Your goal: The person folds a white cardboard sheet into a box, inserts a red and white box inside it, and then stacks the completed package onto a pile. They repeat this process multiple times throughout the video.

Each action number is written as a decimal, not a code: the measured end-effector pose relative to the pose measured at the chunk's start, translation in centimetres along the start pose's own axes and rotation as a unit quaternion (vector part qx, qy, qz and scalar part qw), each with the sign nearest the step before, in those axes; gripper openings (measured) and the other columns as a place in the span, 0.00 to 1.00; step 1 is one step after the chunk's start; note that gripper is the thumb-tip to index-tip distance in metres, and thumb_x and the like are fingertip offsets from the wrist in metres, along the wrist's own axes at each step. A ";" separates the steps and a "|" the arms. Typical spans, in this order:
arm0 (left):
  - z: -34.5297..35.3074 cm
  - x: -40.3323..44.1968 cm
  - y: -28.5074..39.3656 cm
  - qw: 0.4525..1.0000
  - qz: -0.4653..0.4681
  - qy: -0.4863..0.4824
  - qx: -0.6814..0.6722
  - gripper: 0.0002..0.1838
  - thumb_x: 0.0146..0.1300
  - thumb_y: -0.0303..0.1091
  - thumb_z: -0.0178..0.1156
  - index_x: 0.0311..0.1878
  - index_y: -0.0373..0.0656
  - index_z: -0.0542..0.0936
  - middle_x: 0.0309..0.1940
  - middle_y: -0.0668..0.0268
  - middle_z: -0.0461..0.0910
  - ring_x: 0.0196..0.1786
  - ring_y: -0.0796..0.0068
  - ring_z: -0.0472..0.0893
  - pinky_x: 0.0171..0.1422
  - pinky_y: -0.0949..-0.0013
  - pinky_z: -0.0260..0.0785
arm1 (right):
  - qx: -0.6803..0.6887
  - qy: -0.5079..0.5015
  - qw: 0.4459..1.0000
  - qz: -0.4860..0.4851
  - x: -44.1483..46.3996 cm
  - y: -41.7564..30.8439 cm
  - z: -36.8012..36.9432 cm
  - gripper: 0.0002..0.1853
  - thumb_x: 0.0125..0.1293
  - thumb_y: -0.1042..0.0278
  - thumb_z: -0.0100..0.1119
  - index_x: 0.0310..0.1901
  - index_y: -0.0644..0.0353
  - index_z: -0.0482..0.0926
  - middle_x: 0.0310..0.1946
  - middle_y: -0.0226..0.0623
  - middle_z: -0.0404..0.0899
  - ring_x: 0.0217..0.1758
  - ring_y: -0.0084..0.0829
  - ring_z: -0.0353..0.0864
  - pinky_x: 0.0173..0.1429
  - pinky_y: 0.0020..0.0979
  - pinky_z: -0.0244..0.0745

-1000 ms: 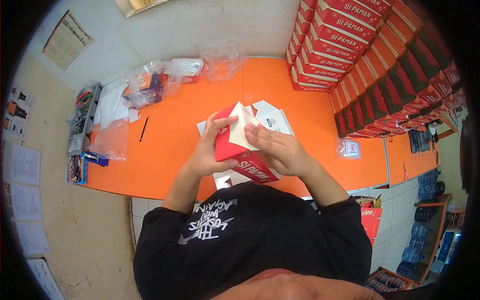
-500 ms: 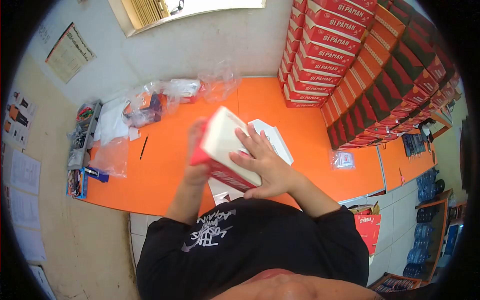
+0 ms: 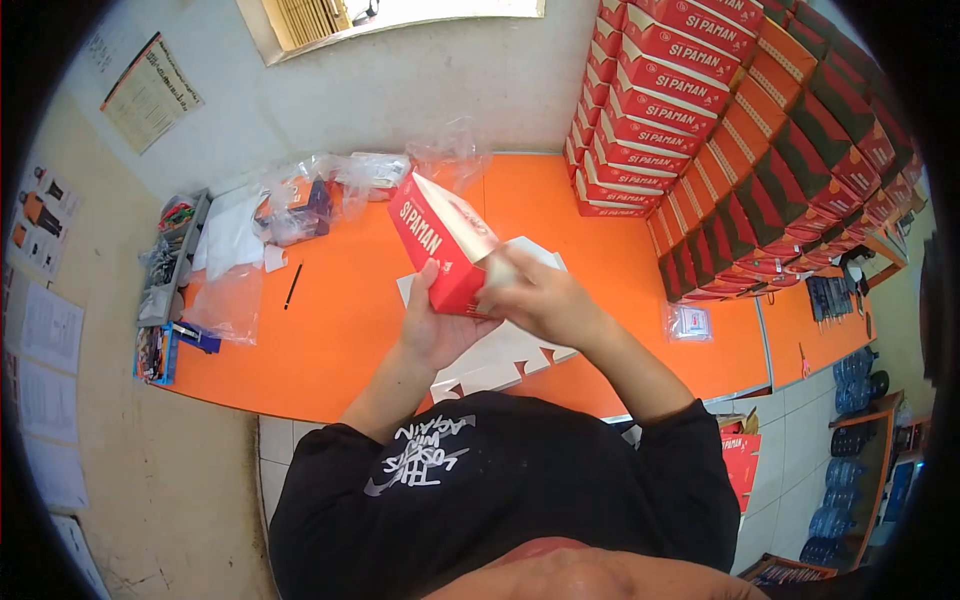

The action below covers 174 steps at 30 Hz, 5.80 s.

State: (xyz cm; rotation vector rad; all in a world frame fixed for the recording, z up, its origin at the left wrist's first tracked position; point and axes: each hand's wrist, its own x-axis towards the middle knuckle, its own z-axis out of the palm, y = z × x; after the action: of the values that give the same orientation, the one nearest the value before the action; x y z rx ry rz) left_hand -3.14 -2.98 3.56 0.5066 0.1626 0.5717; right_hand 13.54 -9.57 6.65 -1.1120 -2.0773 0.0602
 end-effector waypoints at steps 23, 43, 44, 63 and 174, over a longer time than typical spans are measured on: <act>-2.7 2.3 -3.4 1.000 0.014 0.025 0.000 0.39 0.56 0.53 0.56 0.65 0.42 0.56 0.61 0.61 0.63 0.62 0.63 0.65 0.65 0.57 0.57 | -0.004 0.048 0.996 0.079 -2.8 1.8 4.0 0.38 0.61 0.56 0.49 0.67 0.66 0.46 0.63 0.55 0.57 0.66 0.48 0.57 0.66 0.44 0.51; -13.5 1.1 -7.3 0.440 -0.247 -0.182 0.844 0.31 0.55 0.53 0.55 0.52 0.34 0.71 0.58 0.48 0.66 0.58 0.46 0.69 0.60 0.56 0.64 | -0.347 0.007 0.863 0.366 -20.4 25.7 0.8 0.21 0.55 0.73 0.48 0.52 0.48 0.70 0.57 0.35 0.66 0.63 0.39 0.61 0.66 0.54 0.51; -13.3 0.9 -6.9 0.427 -0.174 -0.189 0.867 0.26 0.58 0.49 0.52 0.48 0.35 0.74 0.56 0.49 0.70 0.54 0.50 0.73 0.58 0.58 0.66 | -0.330 0.015 0.857 0.396 -19.8 26.6 0.4 0.19 0.57 0.73 0.45 0.52 0.48 0.70 0.58 0.35 0.64 0.65 0.38 0.59 0.66 0.55 0.50; 1.4 2.2 0.2 0.979 0.153 0.131 0.016 0.19 0.67 0.36 0.45 0.60 0.45 0.62 0.50 0.62 0.73 0.49 0.64 0.76 0.51 0.60 0.71 | -0.102 0.078 0.969 -0.210 0.2 0.2 -0.3 0.15 0.46 0.69 0.66 0.38 0.54 0.76 0.40 0.35 0.74 0.44 0.39 0.74 0.47 0.38 0.69; -3.6 1.6 -0.9 0.580 0.097 0.107 0.802 0.13 0.52 0.32 0.56 0.35 0.31 0.71 0.27 0.44 0.76 0.33 0.43 0.76 0.36 0.53 0.69 | 0.054 -0.111 0.977 0.176 -1.3 1.5 3.3 0.09 0.59 0.67 0.51 0.37 0.59 0.78 0.33 0.46 0.75 0.39 0.43 0.75 0.44 0.39 0.70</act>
State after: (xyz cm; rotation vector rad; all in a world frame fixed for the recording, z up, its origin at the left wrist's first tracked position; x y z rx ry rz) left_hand -2.35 -1.29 -0.02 2.2861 0.9135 0.5676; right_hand 12.84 -8.60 2.97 -1.4480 -2.0152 0.4844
